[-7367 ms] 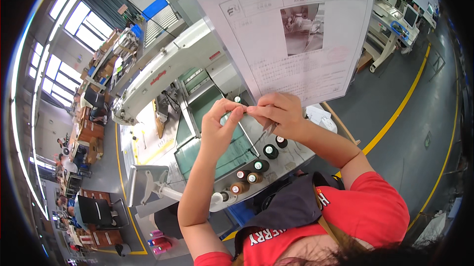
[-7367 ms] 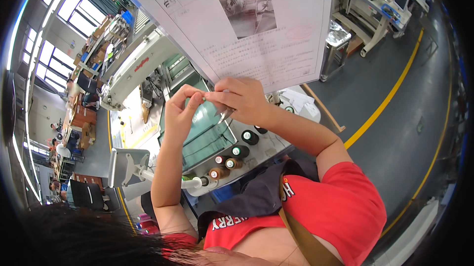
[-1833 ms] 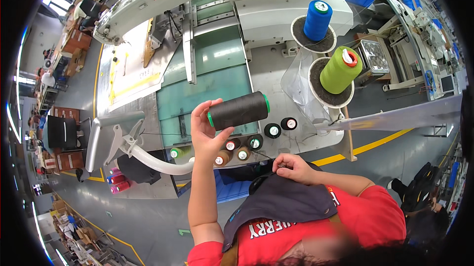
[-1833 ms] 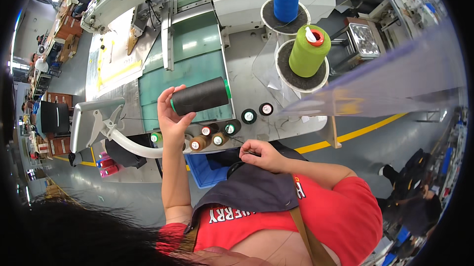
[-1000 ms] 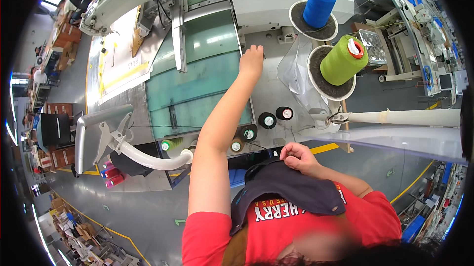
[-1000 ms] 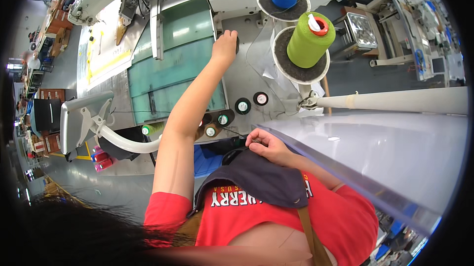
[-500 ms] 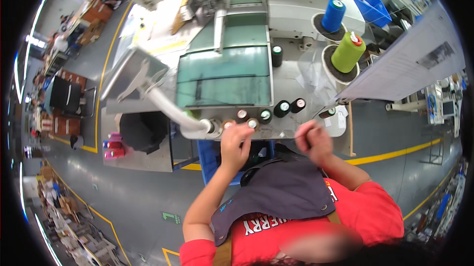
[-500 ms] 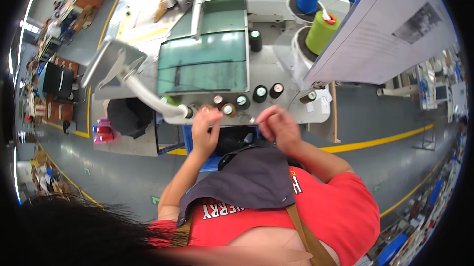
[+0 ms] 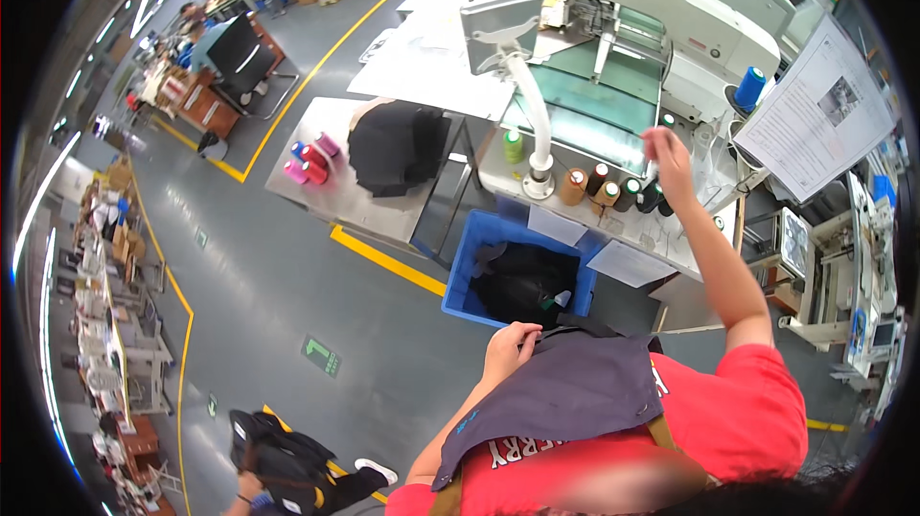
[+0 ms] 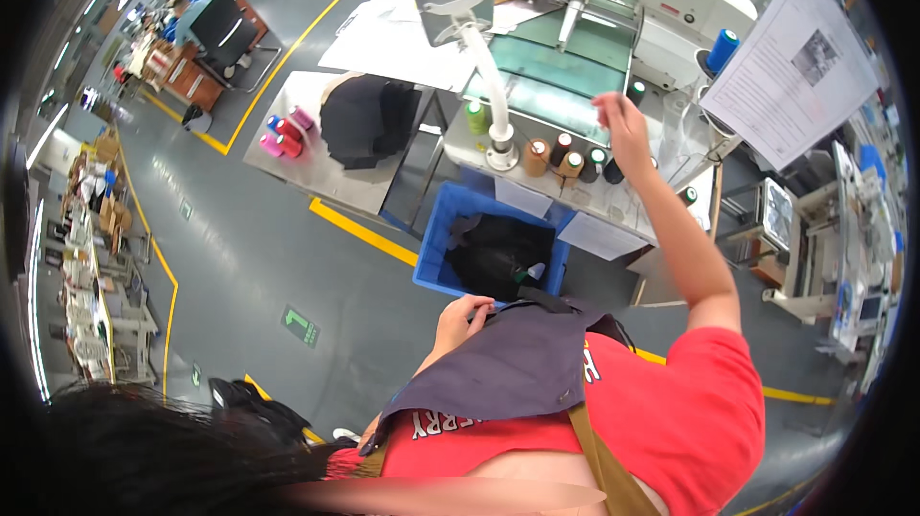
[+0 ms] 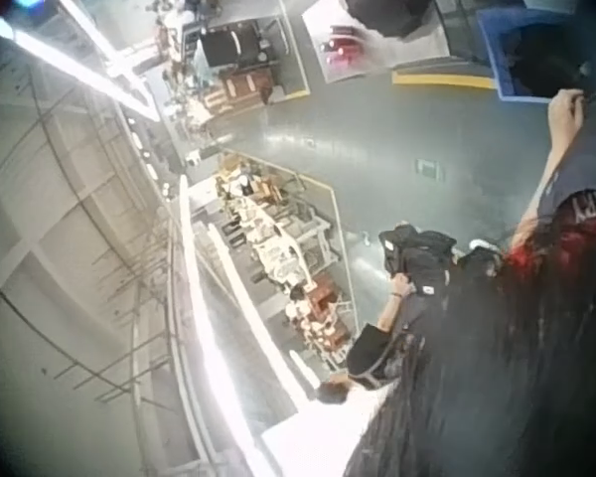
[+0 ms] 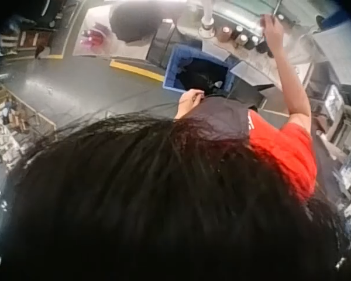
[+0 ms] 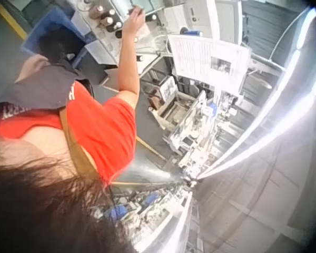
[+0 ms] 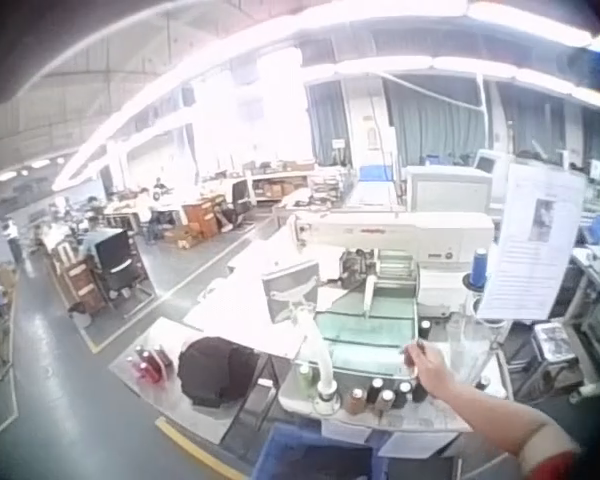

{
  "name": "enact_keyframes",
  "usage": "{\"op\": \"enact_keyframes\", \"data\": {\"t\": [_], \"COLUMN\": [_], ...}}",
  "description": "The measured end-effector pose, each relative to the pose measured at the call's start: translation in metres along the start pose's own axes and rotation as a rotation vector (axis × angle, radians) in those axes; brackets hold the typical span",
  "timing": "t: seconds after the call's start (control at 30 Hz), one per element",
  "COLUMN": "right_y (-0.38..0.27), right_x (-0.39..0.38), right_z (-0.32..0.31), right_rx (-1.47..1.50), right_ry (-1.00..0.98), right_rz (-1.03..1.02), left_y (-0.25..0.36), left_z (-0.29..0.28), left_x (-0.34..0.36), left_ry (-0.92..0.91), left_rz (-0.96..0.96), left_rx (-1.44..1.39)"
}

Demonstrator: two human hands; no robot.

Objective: The recorder prepares a leather piece in a template, initiates an automated stitching sequence on an industrial sewing machine, and then organizes thread spools at the rear of the machine.

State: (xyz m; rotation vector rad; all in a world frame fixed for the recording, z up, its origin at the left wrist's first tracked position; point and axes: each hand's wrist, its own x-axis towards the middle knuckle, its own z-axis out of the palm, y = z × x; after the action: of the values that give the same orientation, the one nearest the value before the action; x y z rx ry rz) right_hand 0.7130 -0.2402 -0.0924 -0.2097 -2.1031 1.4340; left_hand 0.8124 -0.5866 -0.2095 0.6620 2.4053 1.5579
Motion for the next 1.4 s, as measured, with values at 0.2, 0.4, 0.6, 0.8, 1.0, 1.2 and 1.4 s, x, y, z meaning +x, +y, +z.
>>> {"op": "enact_keyframes", "data": {"t": [0.2, 0.4, 0.6, 0.8, 1.0, 1.2, 1.4], "right_y": [0.012, 0.038, 0.037, -0.046, -0.171, -0.092, 0.046], "right_x": [0.063, 0.124, 0.206, 0.3, 0.308, 0.284, 0.269], "right_z": [0.035, 0.033, 0.049, 0.093, 0.261, 0.438, 0.479], "right_rx": [-0.687, -0.943, -0.876, -0.739, -0.556, -0.606, -1.307], "right_ry": [-0.193, -0.288, -0.033, 0.597, 0.749, -0.129, -0.446], "right_rz": [-0.259, -0.001, 0.143, -0.144, -0.749, 0.184, 0.194], "left_y": [0.009, 0.006, -0.003, -0.046, -0.115, -0.158, -0.21], "left_z": [0.007, -0.003, -0.039, -0.114, -0.242, -0.321, -0.402], "left_x": [-0.042, -0.088, -0.098, -0.1, -0.109, -0.108, -0.089], "left_ry": [0.121, 0.18, 0.167, 0.23, 0.29, 0.279, 0.207], "left_rz": [0.044, -0.129, -0.298, -0.415, -0.48, -0.537, -0.521], "left_rx": [0.089, 0.144, 0.133, 0.202, 0.288, 0.212, 0.249]}}
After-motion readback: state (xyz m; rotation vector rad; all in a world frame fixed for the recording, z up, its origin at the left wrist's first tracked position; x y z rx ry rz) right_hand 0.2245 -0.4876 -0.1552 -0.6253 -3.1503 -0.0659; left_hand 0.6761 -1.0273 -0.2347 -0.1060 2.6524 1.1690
